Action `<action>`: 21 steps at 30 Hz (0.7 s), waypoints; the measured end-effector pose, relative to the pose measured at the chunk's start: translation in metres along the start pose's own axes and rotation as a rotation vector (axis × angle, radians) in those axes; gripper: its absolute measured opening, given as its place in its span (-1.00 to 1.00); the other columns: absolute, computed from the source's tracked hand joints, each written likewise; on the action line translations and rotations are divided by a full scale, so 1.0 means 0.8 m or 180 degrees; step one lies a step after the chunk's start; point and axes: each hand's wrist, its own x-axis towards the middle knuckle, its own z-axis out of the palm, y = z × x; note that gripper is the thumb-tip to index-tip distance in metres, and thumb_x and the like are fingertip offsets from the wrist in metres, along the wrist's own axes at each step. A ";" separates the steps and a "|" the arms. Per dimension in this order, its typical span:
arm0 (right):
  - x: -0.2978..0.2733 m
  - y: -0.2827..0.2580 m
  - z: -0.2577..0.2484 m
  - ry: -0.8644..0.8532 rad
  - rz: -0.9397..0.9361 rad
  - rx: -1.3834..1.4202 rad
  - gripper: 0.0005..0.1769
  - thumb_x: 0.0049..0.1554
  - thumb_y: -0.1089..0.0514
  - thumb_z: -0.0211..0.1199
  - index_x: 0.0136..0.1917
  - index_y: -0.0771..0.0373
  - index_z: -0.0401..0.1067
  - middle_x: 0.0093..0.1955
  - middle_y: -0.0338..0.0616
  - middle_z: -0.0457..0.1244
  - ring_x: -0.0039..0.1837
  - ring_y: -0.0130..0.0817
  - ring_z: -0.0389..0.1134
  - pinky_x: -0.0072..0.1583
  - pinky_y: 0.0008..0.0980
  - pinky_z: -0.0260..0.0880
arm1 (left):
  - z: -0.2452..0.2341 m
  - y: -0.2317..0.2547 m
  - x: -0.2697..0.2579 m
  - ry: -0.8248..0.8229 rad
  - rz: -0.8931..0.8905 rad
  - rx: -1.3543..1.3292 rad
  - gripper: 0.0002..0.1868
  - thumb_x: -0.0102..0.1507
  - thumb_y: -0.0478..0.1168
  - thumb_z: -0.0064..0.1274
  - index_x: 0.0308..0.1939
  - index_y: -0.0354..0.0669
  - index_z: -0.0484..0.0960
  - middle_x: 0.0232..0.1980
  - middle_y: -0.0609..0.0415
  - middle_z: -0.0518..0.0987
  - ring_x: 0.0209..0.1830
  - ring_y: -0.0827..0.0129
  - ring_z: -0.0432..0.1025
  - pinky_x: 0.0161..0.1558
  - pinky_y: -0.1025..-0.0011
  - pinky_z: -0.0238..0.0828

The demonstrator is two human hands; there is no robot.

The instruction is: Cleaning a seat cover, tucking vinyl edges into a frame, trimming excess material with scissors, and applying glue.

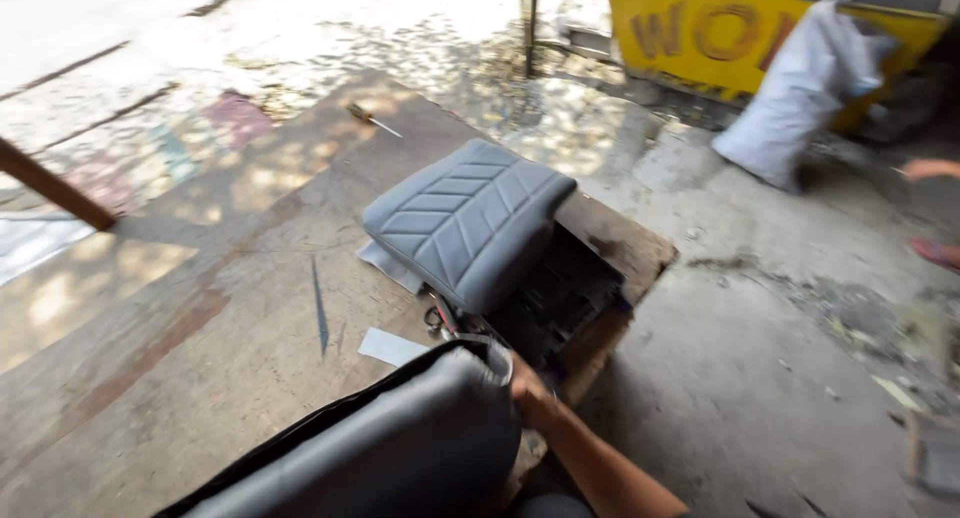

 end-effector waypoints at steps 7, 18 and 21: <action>-0.022 -0.137 0.143 -0.1861 -0.0259 0.0230 0.08 0.21 -0.56 0.45 0.49 0.33 0.14 0.36 0.00 0.10 0.36 -0.24 0.17 0.39 -0.24 0.13 | -0.064 -0.009 0.025 0.0528 0.0242 0.1999 -0.61 0.80 0.08 0.15 -0.08 0.11 0.52 -0.25 0.20 0.52 -0.29 0.42 0.46 -0.30 0.30 0.34; 0.029 -0.180 0.142 -0.3252 -0.1287 -0.0822 0.16 0.23 -0.52 0.17 0.69 0.13 -0.34 0.48 0.28 -0.04 0.54 0.12 0.02 0.49 0.20 0.24 | -0.137 0.388 -0.108 0.0727 -0.0610 -0.0264 -0.41 0.52 0.06 -0.17 0.46 -0.33 0.32 0.28 -0.20 0.32 0.28 0.09 0.31 0.16 0.14 0.38; 0.031 -0.186 0.149 -0.3285 -0.1128 -0.0509 -0.10 0.40 -0.41 0.07 0.69 0.07 -0.22 0.58 0.29 -0.11 0.66 0.11 -0.09 0.60 0.24 0.10 | -0.144 0.440 -0.162 0.0765 -0.0372 -0.0229 -0.36 0.48 0.12 -0.07 0.33 -0.45 0.42 0.22 -0.19 0.30 0.26 0.03 0.36 0.29 0.08 0.46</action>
